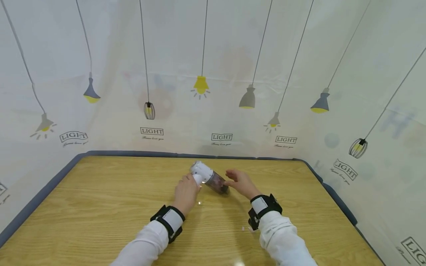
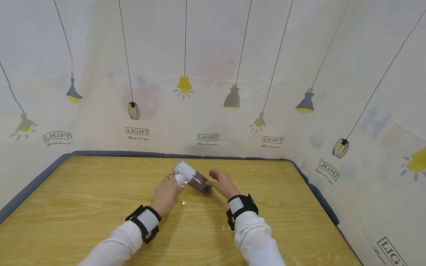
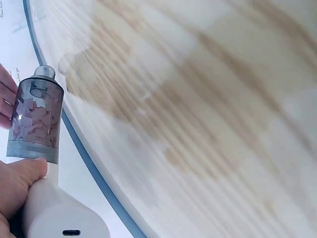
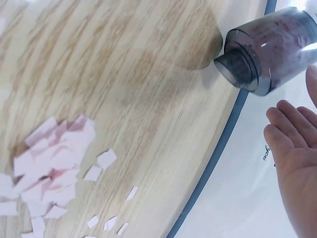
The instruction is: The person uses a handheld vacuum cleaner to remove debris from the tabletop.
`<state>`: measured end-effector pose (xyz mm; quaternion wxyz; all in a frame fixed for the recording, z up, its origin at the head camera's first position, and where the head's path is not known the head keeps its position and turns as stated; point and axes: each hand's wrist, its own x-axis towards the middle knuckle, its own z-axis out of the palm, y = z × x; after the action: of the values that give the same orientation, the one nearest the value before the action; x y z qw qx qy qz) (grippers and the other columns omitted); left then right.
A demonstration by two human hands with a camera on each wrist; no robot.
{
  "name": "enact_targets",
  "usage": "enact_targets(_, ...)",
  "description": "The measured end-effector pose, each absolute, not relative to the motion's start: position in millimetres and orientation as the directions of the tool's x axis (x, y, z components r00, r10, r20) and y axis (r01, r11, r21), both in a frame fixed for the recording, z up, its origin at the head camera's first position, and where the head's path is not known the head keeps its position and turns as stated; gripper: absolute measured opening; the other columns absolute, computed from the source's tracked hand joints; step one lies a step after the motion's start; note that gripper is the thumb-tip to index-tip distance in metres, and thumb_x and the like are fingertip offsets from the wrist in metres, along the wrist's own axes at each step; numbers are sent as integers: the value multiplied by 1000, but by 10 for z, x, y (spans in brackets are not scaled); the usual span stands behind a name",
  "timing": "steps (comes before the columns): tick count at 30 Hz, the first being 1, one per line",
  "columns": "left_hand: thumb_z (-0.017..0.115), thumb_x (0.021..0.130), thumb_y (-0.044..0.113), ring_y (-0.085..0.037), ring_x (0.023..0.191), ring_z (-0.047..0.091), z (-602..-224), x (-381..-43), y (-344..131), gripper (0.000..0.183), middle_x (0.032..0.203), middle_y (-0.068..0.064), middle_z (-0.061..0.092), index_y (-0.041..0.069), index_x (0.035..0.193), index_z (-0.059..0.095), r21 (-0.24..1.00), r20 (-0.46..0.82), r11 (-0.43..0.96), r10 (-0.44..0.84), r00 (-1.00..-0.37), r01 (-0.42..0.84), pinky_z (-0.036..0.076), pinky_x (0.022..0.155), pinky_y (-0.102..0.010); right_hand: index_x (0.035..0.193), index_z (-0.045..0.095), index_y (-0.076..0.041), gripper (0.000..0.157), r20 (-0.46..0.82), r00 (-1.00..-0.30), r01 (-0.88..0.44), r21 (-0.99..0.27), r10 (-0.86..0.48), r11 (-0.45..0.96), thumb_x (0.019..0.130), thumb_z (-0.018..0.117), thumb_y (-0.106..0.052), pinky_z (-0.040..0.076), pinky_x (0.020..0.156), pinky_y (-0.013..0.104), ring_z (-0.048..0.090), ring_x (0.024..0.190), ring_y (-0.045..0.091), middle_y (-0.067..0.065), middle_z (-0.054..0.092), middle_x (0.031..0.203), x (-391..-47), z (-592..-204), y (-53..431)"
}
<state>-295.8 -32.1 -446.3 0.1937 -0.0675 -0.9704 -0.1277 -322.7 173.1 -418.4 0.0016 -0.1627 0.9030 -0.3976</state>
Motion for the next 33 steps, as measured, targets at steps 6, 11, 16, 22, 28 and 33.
enact_targets(6, 70, 82, 33, -26, 68, 59, -4470, -2940, -176, 51, 81, -18, 57, -10, 101, 50, 191, 388, 960, 118, -914, 205, 54, 57, -36, 127, 49, 6, 53, 98, -952, -277, -685, -291, 674, 83, 69, -14, 43, 97, 47, 51, 118, 36, 24, 54, 128, -3198, -4194, 1754)
enact_targets(11, 69, 83, 34, -25, 69, 59, -4449, -2905, -75, 53, 82, -18, 58, -10, 103, 50, 148, 392, 964, 146, -908, 219, 54, 57, -35, 126, 49, 9, 55, 106, -945, -297, -671, -309, 679, 81, 71, -14, 43, 97, 48, 51, 116, 39, 27, 53, 127, -3178, -4194, 1818)
enact_targets(16, 68, 84, 34, -25, 69, 58, -4426, -2891, 22, 53, 83, -18, 57, -10, 105, 50, 167, 377, 955, 169, -911, 247, 54, 58, -35, 125, 49, 10, 55, 110, -939, -313, -668, -325, 676, 81, 72, -13, 44, 96, 48, 52, 115, 38, 27, 54, 125, -3170, -4190, 1889)
enact_targets(22, 68, 84, 35, -22, 68, 55, -4417, -2889, 148, 52, 83, -16, 56, -8, 105, 50, 187, 365, 948, 175, -914, 256, 53, 58, -33, 124, 52, 7, 53, 104, -945, -302, -645, -311, 702, 80, 73, -14, 46, 93, 47, 55, 111, 35, 25, 57, 122, -3150, -4191, 2002)
enact_targets(28, 69, 83, 34, -23, 68, 55, -4408, -2883, 234, 51, 83, -16, 57, -9, 104, 50, 193, 384, 941, 189, -904, 278, 53, 57, -33, 122, 55, 4, 51, 101, -952, -285, -641, -289, 713, 79, 74, -15, 48, 90, 46, 58, 107, 32, 22, 60, 119, -3135, -4190, 2094)
enact_targets(33, 70, 82, 33, -23, 67, 56, -4416, -2869, 299, 50, 81, -16, 57, -8, 102, 50, 195, 403, 938, 189, -896, 285, 53, 55, -33, 121, 55, 3, 49, 87, -958, -263, -645, -272, 718, 79, 73, -14, 48, 90, 46, 59, 105, 31, 21, 61, 118, -3120, -4203, 2154)
